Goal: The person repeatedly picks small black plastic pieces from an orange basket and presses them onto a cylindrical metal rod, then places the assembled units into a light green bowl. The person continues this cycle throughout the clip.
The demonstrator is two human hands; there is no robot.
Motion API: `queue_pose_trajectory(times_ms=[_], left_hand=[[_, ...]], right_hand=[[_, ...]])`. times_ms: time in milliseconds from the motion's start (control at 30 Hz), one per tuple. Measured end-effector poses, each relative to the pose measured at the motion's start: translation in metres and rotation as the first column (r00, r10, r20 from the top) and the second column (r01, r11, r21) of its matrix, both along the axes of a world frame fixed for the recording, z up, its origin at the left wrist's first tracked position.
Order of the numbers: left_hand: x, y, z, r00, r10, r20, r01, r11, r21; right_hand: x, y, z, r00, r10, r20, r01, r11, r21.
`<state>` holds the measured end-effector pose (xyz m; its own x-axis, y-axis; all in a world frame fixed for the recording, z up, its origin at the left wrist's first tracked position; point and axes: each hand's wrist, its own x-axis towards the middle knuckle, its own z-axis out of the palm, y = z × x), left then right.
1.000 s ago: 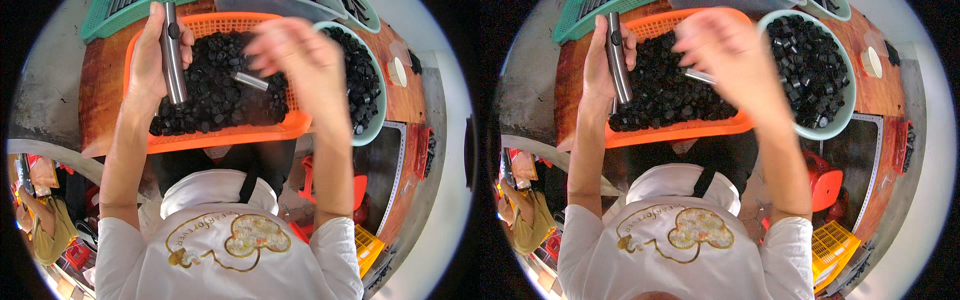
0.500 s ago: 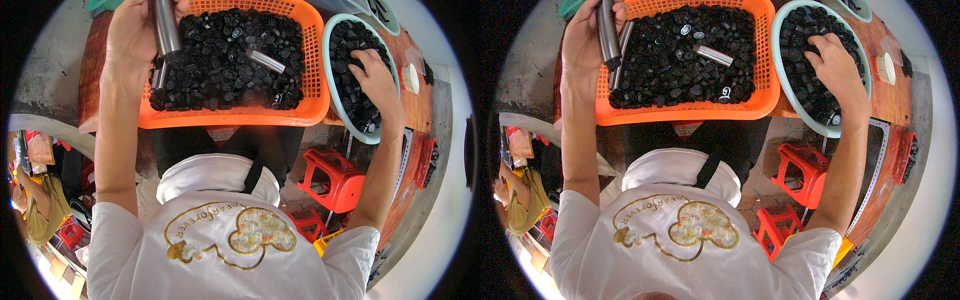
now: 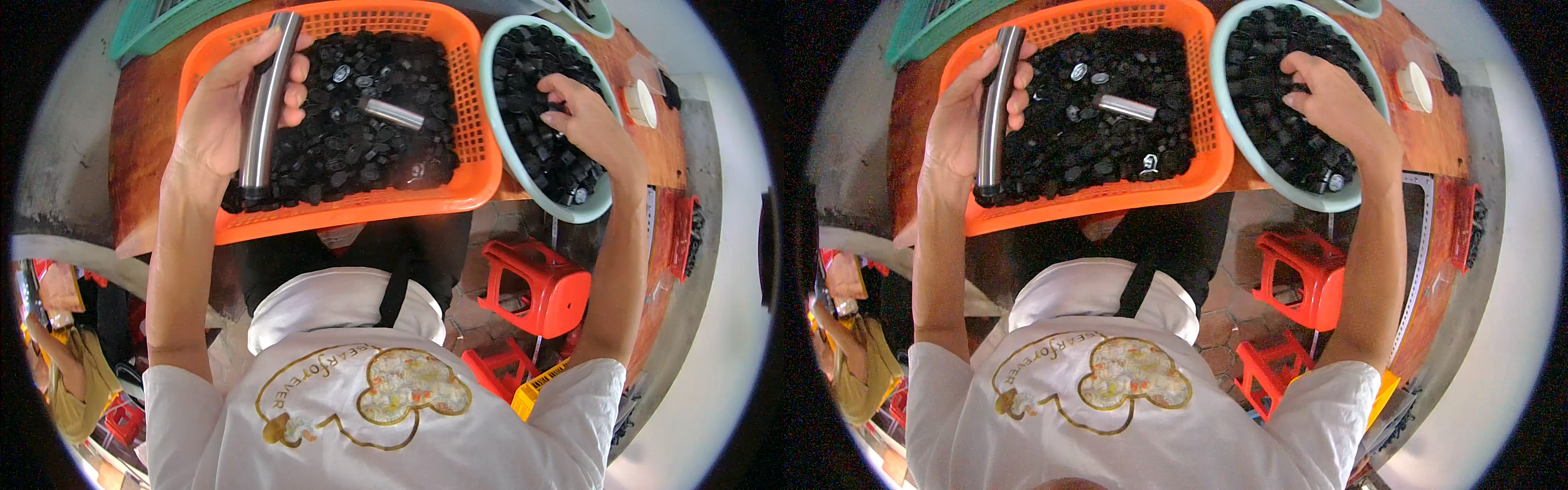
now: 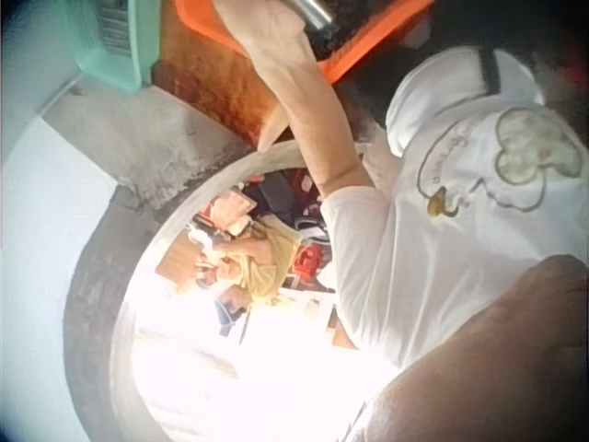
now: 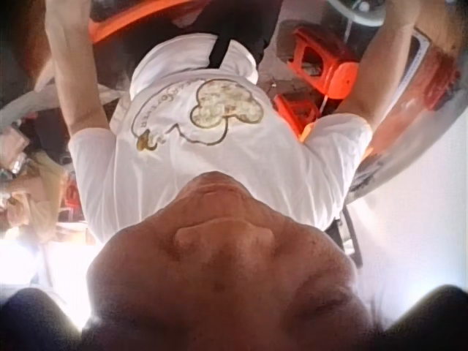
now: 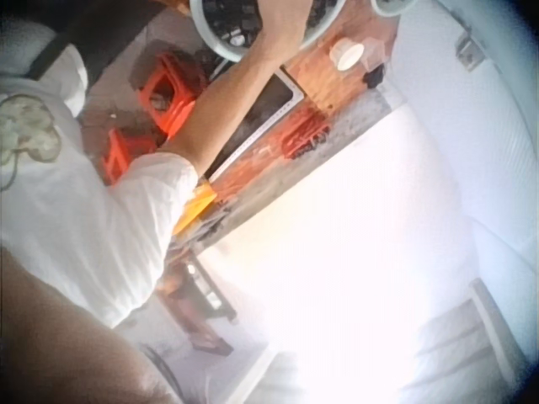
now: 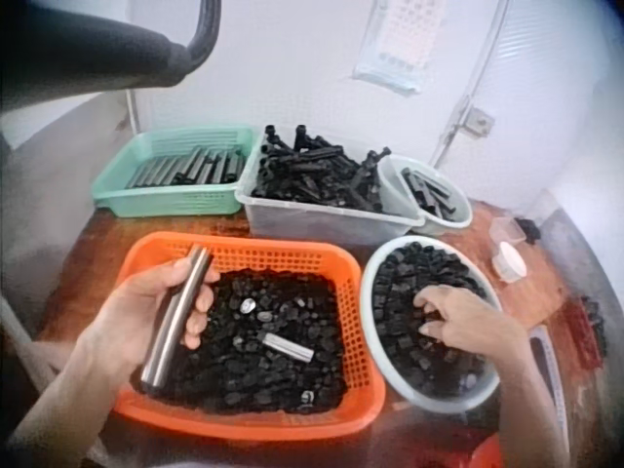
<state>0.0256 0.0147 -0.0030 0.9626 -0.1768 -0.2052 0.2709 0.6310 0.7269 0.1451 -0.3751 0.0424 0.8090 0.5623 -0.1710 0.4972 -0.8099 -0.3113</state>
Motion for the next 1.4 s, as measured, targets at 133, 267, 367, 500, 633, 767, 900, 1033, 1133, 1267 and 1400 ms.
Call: queue_pose_trajectory(times_ms=[133, 267, 367, 500, 633, 767, 900, 1033, 1133, 1267, 1400], left_hand=[[0.001, -0.004, -0.004, 1.0, -0.019, 0.002, 0.019, 1.0, 0.01], [0.001, -0.007, -0.001, 0.997, -0.043, 0.062, 0.039, 0.997, 0.059], [-0.002, -0.009, -0.001, 0.994, -0.054, 0.091, 0.042, 0.989, 0.139], [-0.005, -0.013, -0.004, 0.961, -0.038, 0.274, -0.02, 0.978, 0.207], [-0.011, -0.019, -0.004, 0.906, -0.053, 0.421, -0.15, 0.889, 0.433], [-0.016, -0.024, -0.002, 0.889, -0.051, 0.455, -0.178, 0.877, 0.446], [-0.017, -0.024, 0.0, 0.902, -0.051, 0.43, -0.171, 0.871, 0.461], [-0.017, -0.021, 0.002, 0.907, -0.058, 0.417, -0.14, 0.893, 0.428], [-0.017, -0.021, 0.002, 0.906, -0.075, 0.416, -0.105, 0.913, 0.394], [-0.017, -0.023, 0.002, 0.905, -0.087, 0.417, -0.083, 0.924, 0.373], [-0.018, -0.024, 0.002, 0.904, -0.088, 0.418, -0.092, 0.915, 0.392]], right_hand=[[0.0, -0.013, -0.001, 0.998, -0.05, 0.028, 0.046, 0.989, 0.138], [0.0, -0.016, 0.003, 0.985, -0.168, 0.042, 0.158, 0.971, 0.182], [-0.009, -0.001, 0.012, 0.941, -0.277, -0.196, 0.333, 0.868, 0.368], [-0.03, 0.045, 0.021, 0.955, 0.012, -0.295, 0.199, 0.71, 0.675], [-0.042, 0.103, 0.018, 0.941, 0.198, -0.274, 0.139, 0.513, 0.847], [-0.039, 0.16, 0.005, 0.889, 0.32, -0.327, 0.219, 0.328, 0.919], [-0.046, 0.189, 0.0, 0.866, 0.33, -0.375, 0.275, 0.313, 0.909], [-0.05, 0.186, 0.008, 0.934, 0.354, 0.049, -0.215, 0.446, 0.869], [-0.049, 0.175, 0.017, 0.92, 0.353, 0.167, -0.358, 0.59, 0.723], [-0.046, 0.169, 0.026, 0.877, 0.394, 0.274, -0.472, 0.608, 0.638], [-0.05, 0.162, 0.033, 0.897, 0.385, 0.215, -0.431, 0.661, 0.615]])
